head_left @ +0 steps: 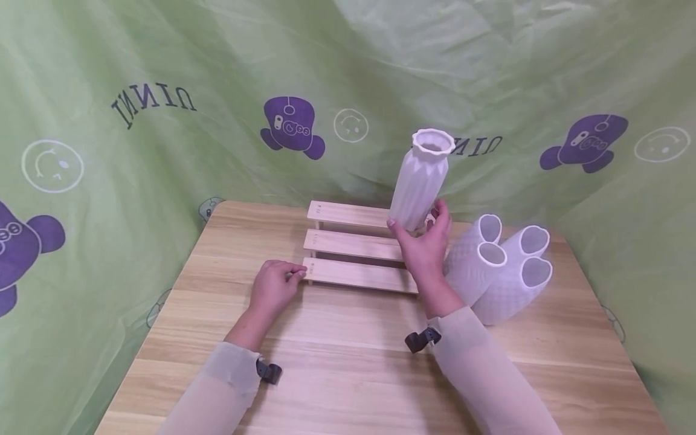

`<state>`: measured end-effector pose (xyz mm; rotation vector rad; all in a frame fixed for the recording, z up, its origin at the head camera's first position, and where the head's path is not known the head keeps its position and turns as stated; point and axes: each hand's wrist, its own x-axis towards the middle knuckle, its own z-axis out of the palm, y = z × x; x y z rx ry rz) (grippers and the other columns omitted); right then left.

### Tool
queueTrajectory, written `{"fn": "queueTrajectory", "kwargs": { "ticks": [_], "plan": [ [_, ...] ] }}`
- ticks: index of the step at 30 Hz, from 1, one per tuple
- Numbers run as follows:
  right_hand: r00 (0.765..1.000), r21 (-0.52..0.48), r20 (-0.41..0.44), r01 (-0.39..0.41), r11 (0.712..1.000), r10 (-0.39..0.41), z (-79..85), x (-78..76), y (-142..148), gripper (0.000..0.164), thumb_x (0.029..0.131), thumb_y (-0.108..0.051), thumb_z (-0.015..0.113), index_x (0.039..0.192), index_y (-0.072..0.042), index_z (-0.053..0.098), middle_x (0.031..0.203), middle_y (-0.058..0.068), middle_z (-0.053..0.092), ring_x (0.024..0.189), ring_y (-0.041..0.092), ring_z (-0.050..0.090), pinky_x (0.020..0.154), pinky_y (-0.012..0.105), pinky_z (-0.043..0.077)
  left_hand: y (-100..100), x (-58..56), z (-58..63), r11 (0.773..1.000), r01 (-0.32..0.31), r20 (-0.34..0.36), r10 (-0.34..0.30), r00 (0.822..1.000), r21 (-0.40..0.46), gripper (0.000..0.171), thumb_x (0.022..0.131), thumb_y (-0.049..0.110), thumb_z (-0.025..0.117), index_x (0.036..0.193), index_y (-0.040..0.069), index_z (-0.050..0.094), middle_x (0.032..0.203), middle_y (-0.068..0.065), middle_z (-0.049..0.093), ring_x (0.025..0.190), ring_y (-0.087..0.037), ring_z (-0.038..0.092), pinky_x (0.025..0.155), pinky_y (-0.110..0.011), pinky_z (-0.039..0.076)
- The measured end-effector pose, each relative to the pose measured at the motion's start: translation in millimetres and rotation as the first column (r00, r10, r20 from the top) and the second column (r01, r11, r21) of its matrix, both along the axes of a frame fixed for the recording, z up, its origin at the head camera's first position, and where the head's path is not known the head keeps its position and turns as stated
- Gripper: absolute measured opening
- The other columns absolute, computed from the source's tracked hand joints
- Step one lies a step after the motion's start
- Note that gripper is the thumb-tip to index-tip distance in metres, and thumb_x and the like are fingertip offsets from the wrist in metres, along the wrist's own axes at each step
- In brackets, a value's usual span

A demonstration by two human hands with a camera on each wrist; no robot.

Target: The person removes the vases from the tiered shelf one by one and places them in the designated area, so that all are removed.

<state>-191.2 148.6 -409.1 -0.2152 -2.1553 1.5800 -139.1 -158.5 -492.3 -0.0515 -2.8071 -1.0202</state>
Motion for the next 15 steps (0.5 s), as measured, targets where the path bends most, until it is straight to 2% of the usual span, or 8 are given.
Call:
{"fn": "queueTrajectory", "kwargs": {
  "ticks": [5,9,15],
  "plan": [
    [1.0,0.017,-0.005,0.022,1.0,-0.022,6.1,-11.9,-4,0.112,0.072,-0.03,0.096,0.16,-0.017,0.028,0.153,0.006,0.044,0.133,0.025,0.048,0.113,0.042,0.043,-1,0.1,-1.2,1.0,-0.007,0.006,0.007,1.0,-0.004,0.013,0.096,0.024,0.077,0.102,0.015,0.082,0.103,-0.003,0.078,0.119,-0.03,0.061,0.106,-0.049,0.048],
    [0.999,0.007,-0.004,0.034,0.999,-0.034,9.0,-20.7,-5,0.114,0.07,-0.029,0.097,0.161,-0.02,0.028,0.152,0.005,0.046,0.135,0.023,0.049,0.115,0.041,0.041,-1,0.4,-1.5,1.0,-0.01,-0.005,0.01,1.0,-0.004,0.012,0.096,0.023,0.077,0.102,0.015,0.082,0.104,-0.004,0.078,0.119,-0.03,0.061,0.105,-0.049,0.048],
    [0.996,-0.002,-0.079,0.034,0.999,-0.035,10.1,-33.4,-2,0.11,0.07,-0.026,0.096,0.158,-0.019,0.033,0.148,0.004,0.05,0.134,0.02,0.05,0.115,0.038,0.04,0,0.5,-1.7,1.0,-0.008,-0.018,0.008,1.0,-0.003,0.012,0.096,0.023,0.076,0.102,0.014,0.082,0.103,-0.003,0.079,0.119,-0.029,0.061,0.105,-0.048,0.048]
  ]
}}
